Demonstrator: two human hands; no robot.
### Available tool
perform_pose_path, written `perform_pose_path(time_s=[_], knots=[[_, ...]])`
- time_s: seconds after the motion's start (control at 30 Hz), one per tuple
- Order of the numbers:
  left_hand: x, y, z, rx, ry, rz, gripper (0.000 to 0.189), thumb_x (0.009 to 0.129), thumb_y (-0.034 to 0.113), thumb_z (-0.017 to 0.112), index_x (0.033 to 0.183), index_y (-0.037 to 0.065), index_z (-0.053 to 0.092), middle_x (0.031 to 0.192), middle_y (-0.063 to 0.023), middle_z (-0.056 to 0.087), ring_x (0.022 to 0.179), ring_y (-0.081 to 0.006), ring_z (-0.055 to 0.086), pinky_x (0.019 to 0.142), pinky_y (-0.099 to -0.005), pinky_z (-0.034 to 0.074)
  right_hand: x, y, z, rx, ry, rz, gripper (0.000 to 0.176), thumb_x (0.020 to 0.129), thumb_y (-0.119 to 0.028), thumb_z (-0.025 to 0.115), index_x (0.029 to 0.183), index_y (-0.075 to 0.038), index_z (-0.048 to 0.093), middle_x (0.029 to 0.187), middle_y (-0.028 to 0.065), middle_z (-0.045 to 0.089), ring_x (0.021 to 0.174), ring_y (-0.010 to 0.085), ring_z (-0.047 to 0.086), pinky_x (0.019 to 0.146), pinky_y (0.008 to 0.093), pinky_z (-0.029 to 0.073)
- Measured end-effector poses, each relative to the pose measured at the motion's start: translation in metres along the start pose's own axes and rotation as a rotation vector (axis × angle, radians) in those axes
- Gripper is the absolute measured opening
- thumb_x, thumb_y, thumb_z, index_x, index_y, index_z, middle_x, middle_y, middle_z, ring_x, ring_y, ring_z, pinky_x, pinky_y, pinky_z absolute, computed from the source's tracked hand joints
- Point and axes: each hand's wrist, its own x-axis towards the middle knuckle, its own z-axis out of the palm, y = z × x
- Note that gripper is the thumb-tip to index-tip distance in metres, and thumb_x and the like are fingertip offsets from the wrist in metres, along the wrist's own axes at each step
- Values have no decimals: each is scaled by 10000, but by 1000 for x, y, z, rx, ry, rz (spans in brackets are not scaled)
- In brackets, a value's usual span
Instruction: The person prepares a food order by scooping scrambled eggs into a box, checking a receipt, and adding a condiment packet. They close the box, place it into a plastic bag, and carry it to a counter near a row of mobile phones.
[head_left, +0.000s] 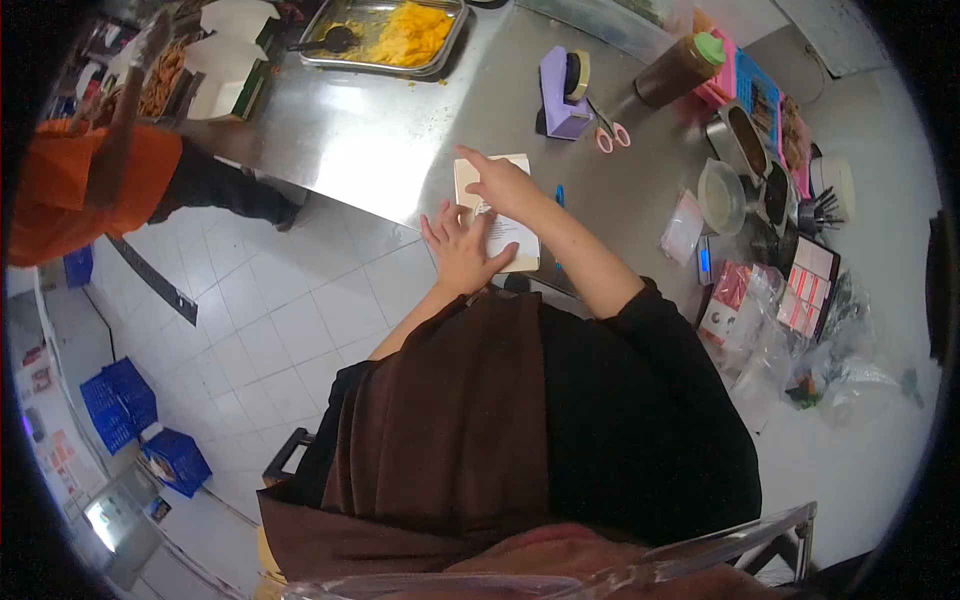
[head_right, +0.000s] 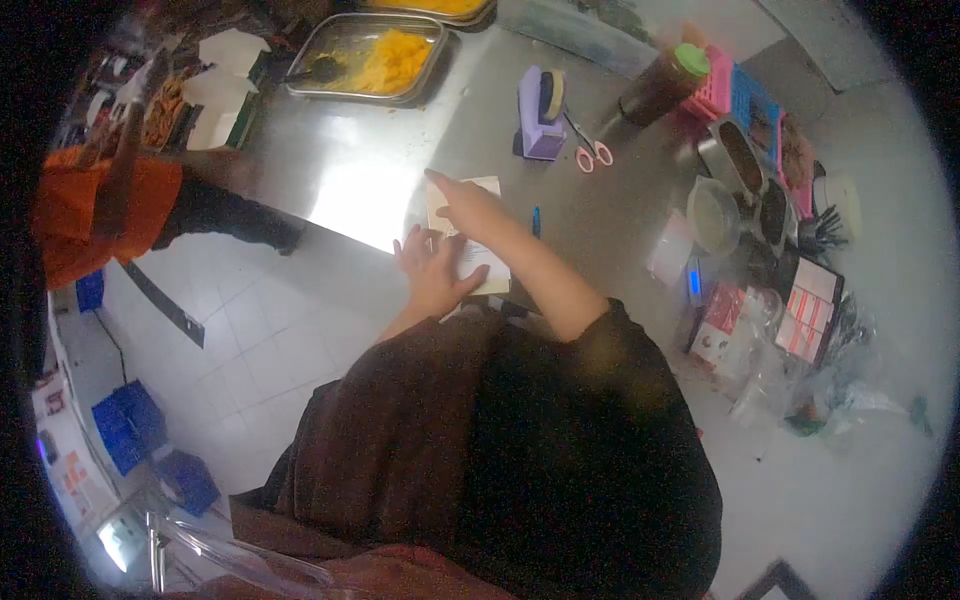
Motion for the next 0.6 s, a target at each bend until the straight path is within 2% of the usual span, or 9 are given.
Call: perform_pose_path(time_s=[0.07, 0.2, 0.23, 0.27, 0.3, 0.4, 0.43, 0.53, 0.6], knots=[[3, 2, -4, -5, -17, 3, 559, 642, 481, 683, 1070, 136, 582, 1111, -165, 383, 1178, -399, 282, 983, -596, 115, -2, -14, -12, -169, 11, 164, 675, 746, -201, 660, 1336, -165, 334, 885, 182, 627, 821, 350, 606, 702, 443, 474], [5, -7, 7, -160, -10, 52, 549, 640, 453, 695, 1064, 123, 587, 1094, -176, 403, 1101, -380, 339, 935, -527, 237, -34, 20, -23, -128, 194, 309, 620, 726, -248, 682, 1268, -141, 402, 854, 179, 628, 827, 348, 608, 685, 447, 480], [9, 0, 0, -96, -28, 75, 544, 639, 429, 705, 1064, 111, 586, 1091, -191, 413, 1063, -367, 359, 880, -482, 298, -51, 28, -26, -125, 232, 358, 611, 725, -248, 684, 1259, -135, 409, 848, 178, 627, 824, 348, 608, 679, 448, 479], [11, 0, 4, -78, -21, 91, 546, 638, 422, 707, 1064, 104, 585, 1098, -196, 412, 1067, -366, 359, 883, -481, 300, -72, 38, -31, -122, 278, 415, 603, 723, -248, 686, 1249, -130, 417, 842, 178, 627, 822, 349, 608, 673, 450, 478], [14, -2, 12, -64, -17, 117, 547, 638, 414, 709, 1065, 97, 584, 1105, -201, 411, 1071, -364, 360, 885, -480, 303, -96, 47, -36, -148, 334, 469, 529, 729, -229, 686, 1198, -109, 473, 829, 173, 626, 749, 336, 609, 615, 432, 469], [31, 7, 25, -59, -12, 221, 534, 658, 384, 706, 1067, 67, 576, 1119, -216, 413, 1079, -359, 366, 893, -471, 315, -185, 93, -39, 84, 702, 483, 420, 749, -192, 669, 1134, -90, 534, 825, 171, 625, 653, 321, 591, 552, 405, 448], [37, 16, 27, -77, 5, 224, 504, 682, 370, 693, 1060, 58, 576, 1124, -222, 411, 1083, -359, 367, 899, -472, 314, -220, 100, -48, 136, 779, 517, 321, 769, -140, 642, 1076, -72, 578, 778, 135, 622, 585, 252, 579, 502, 365, 421], [60, 33, 41, -32, 29, 302, 442, 756, 322, 642, 1072, 26, 551, 1138, -236, 405, 1087, -366, 369, 911, -474, 309, -323, 114, -70, -10, 1274, 492, 278, 786, -84, 608, 1062, -60, 584, 700, 70, 580, 548, 181, 534, 501, 328, 408], [68, 56, 56, 26, 120, 221, 419, 807, 280, 588, 1113, 5, 509, 1155, -232, 399, 1081, -370, 375, 917, -470, 304, -397, 112, -89, -291, 1598, 443, 214, 812, -51, 565, 1024, -29, 585, 700, 35, 522, 570, 139, 481, 526, 298, 392]])
